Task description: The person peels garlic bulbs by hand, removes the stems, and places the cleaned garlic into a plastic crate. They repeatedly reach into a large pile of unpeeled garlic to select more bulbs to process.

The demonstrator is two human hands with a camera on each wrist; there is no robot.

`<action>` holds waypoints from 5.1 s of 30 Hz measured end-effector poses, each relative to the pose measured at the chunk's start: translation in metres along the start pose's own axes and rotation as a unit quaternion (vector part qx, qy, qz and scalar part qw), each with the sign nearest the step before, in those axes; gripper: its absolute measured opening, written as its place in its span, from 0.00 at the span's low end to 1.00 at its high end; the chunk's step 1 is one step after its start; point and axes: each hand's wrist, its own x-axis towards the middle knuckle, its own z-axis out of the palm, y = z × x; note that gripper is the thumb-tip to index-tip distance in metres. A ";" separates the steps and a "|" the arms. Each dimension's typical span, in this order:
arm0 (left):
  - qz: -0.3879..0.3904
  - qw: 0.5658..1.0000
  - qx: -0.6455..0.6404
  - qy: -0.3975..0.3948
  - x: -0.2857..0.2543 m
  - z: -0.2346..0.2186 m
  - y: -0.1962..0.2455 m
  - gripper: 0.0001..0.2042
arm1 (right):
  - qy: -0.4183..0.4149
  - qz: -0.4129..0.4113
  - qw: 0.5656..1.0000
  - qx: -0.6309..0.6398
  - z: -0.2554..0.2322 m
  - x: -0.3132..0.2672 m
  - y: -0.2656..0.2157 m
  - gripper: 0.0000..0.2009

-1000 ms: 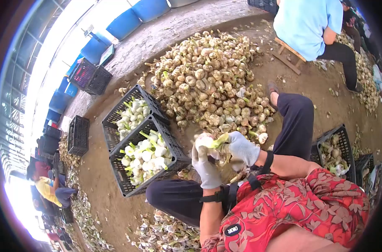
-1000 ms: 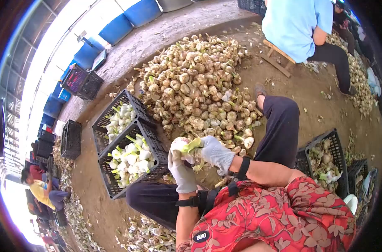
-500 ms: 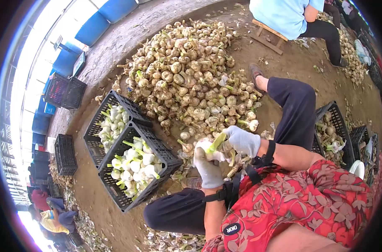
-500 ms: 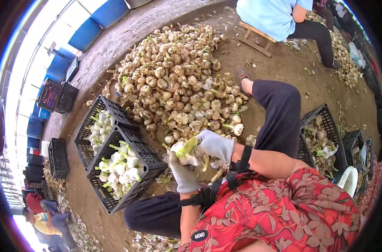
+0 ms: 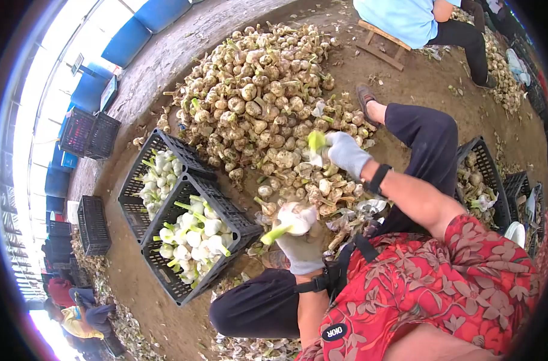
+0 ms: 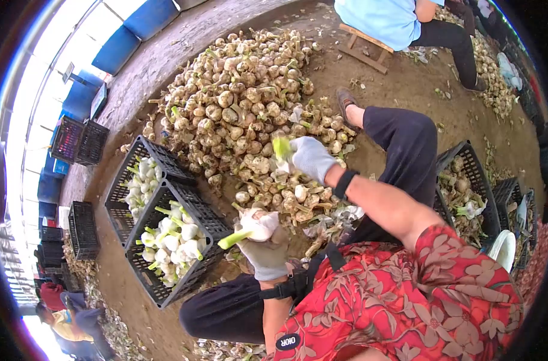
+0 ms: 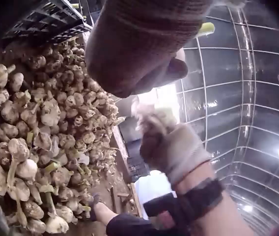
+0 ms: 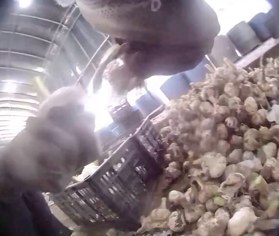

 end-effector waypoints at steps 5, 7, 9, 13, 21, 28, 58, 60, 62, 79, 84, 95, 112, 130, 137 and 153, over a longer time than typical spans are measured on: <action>-0.010 0.998 0.044 -0.054 0.000 -0.016 0.000 0.24 | -0.409 -0.125 0.813 -0.395 -0.014 -0.054 -0.030 0.32; 0.005 0.997 0.064 -0.041 0.002 -0.017 0.000 0.25 | -0.354 -0.116 0.894 -0.249 -0.012 -0.065 -0.045 0.30; 0.056 0.991 0.035 0.115 -0.001 0.005 -0.010 0.25 | -0.291 -0.143 0.939 -0.113 0.000 -0.069 -0.035 0.29; 0.053 0.997 0.043 0.040 0.000 0.003 -0.006 0.21 | -0.221 -0.073 0.971 0.060 0.016 -0.080 -0.033 0.14; -0.063 0.991 0.110 -0.041 -0.016 -0.010 -0.005 0.23 | -0.077 -0.244 0.956 -0.146 0.016 -0.048 -0.056 0.11; -0.091 0.953 0.230 -0.175 -0.025 -0.011 -0.013 0.35 | -0.280 -0.255 0.837 -0.394 0.061 -0.003 -0.042 0.16; 0.094 0.950 0.297 -0.008 -0.025 -0.003 -0.002 0.28 | -0.288 -0.248 0.925 -0.013 -0.018 -0.085 -0.066 0.10; 0.041 0.963 0.258 -0.061 -0.024 -0.014 0.003 0.28 | -0.207 -0.264 0.940 -0.070 -0.011 -0.098 -0.072 0.11; 0.034 0.964 0.264 -0.023 -0.026 -0.001 0.000 0.31 | -0.163 -0.280 0.939 -0.113 -0.009 -0.098 -0.074 0.10; -0.095 0.975 0.139 -0.147 0.002 -0.020 -0.003 0.25 | -0.252 -0.308 0.894 -0.206 -0.031 -0.046 -0.073 0.25; 0.013 0.947 0.309 0.091 -0.006 -0.002 -0.004 0.21 | -0.197 -0.430 0.854 -0.218 -0.010 -0.119 -0.087 0.24; -0.039 0.972 0.074 0.218 0.001 -0.018 -0.001 0.17 | -0.021 -0.376 0.918 0.126 -0.006 -0.108 -0.053 0.14; 0.214 0.904 0.366 0.054 -0.029 0.027 -0.003 0.13 | -0.088 -0.513 0.844 -0.132 -0.019 -0.108 -0.069 0.12; 0.275 0.902 0.295 0.154 -0.011 0.007 -0.002 0.08 | -0.031 -0.400 0.913 -0.079 0.017 -0.109 -0.065 0.14; 0.293 0.875 0.367 0.118 -0.015 0.010 -0.001 0.07 | -0.062 -0.526 0.821 -0.213 0.009 -0.107 -0.062 0.14; 0.112 0.858 0.432 0.254 0.030 -0.046 -0.014 0.04 | -0.058 0.065 0.838 0.539 0.011 -0.072 -0.056 0.10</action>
